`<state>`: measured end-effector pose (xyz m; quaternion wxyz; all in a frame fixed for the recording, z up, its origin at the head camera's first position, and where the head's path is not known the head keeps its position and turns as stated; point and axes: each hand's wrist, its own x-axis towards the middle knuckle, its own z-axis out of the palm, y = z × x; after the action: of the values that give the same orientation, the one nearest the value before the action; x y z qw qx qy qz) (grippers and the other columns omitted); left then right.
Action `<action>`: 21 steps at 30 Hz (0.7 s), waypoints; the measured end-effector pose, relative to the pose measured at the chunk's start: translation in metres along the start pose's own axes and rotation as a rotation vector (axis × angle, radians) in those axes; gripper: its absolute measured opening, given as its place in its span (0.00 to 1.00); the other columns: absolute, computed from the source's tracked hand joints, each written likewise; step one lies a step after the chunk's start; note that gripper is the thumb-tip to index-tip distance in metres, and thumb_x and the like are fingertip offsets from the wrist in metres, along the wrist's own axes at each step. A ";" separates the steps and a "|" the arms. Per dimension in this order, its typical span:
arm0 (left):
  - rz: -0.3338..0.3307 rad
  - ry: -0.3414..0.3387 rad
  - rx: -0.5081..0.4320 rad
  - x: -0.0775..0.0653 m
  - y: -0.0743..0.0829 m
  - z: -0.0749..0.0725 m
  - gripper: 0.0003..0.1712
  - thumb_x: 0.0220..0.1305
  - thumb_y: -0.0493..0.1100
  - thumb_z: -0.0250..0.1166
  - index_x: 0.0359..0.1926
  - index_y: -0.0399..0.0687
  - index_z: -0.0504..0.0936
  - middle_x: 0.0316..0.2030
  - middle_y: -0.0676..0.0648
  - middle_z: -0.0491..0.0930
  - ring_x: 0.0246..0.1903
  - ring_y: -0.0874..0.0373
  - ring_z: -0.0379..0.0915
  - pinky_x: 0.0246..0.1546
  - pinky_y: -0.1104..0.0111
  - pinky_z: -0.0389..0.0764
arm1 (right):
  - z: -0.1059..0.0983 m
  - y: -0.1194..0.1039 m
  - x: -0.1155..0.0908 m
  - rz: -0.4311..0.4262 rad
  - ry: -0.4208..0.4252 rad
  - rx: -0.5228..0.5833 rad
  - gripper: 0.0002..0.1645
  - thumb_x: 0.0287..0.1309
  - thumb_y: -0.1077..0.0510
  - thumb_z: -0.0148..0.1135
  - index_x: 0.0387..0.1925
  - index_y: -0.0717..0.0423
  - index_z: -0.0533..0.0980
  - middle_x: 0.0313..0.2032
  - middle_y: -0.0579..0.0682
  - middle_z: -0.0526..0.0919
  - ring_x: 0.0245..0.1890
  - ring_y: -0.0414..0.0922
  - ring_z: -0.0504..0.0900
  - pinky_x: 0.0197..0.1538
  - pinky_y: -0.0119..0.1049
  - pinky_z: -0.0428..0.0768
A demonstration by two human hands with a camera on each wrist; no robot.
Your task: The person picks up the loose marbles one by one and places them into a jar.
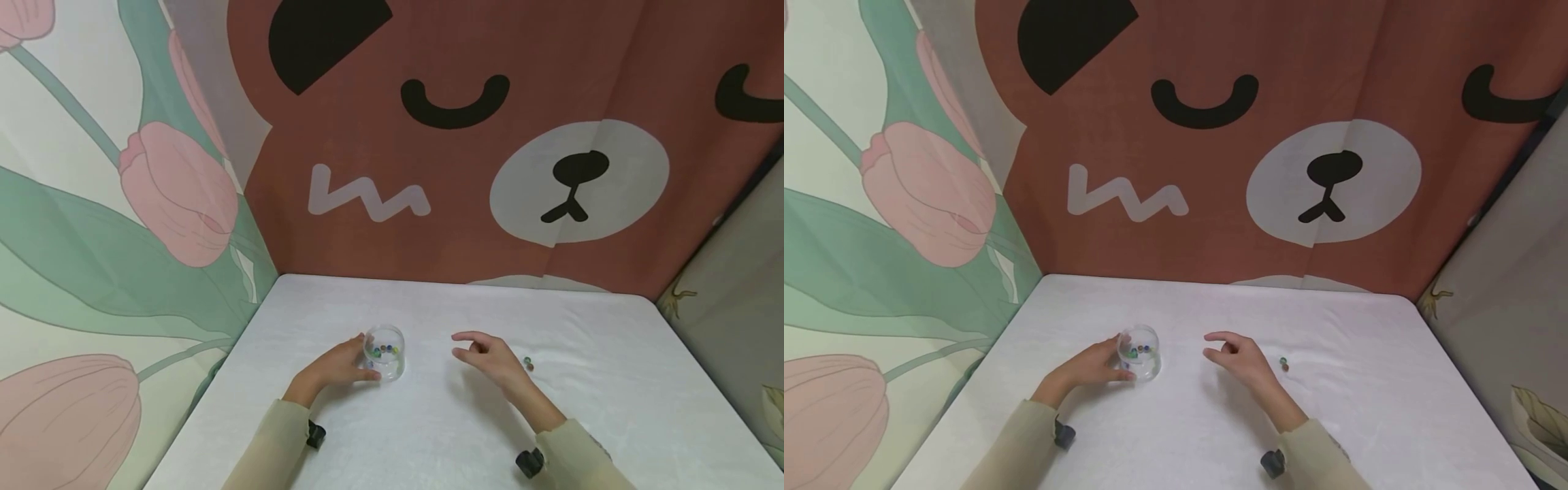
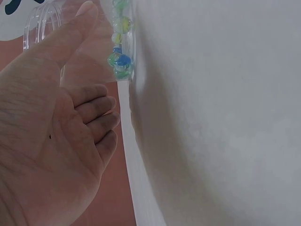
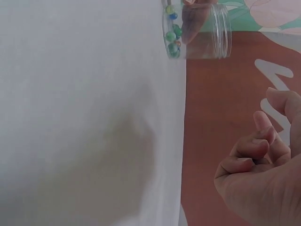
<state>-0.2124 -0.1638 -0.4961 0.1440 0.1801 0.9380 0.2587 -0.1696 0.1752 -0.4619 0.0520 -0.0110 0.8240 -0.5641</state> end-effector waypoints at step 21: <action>0.017 0.000 -0.013 0.000 0.001 -0.001 0.61 0.58 0.64 0.73 0.79 0.38 0.53 0.78 0.35 0.53 0.76 0.39 0.50 0.75 0.45 0.56 | -0.048 0.031 -0.016 0.031 0.022 -0.087 0.30 0.61 0.52 0.72 0.62 0.60 0.78 0.27 0.46 0.73 0.27 0.40 0.69 0.31 0.31 0.69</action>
<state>-0.2124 -0.1633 -0.4950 0.1429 0.1871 0.9347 0.2662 -0.1570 0.2321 -0.4725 0.0513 0.0057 0.8482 -0.5272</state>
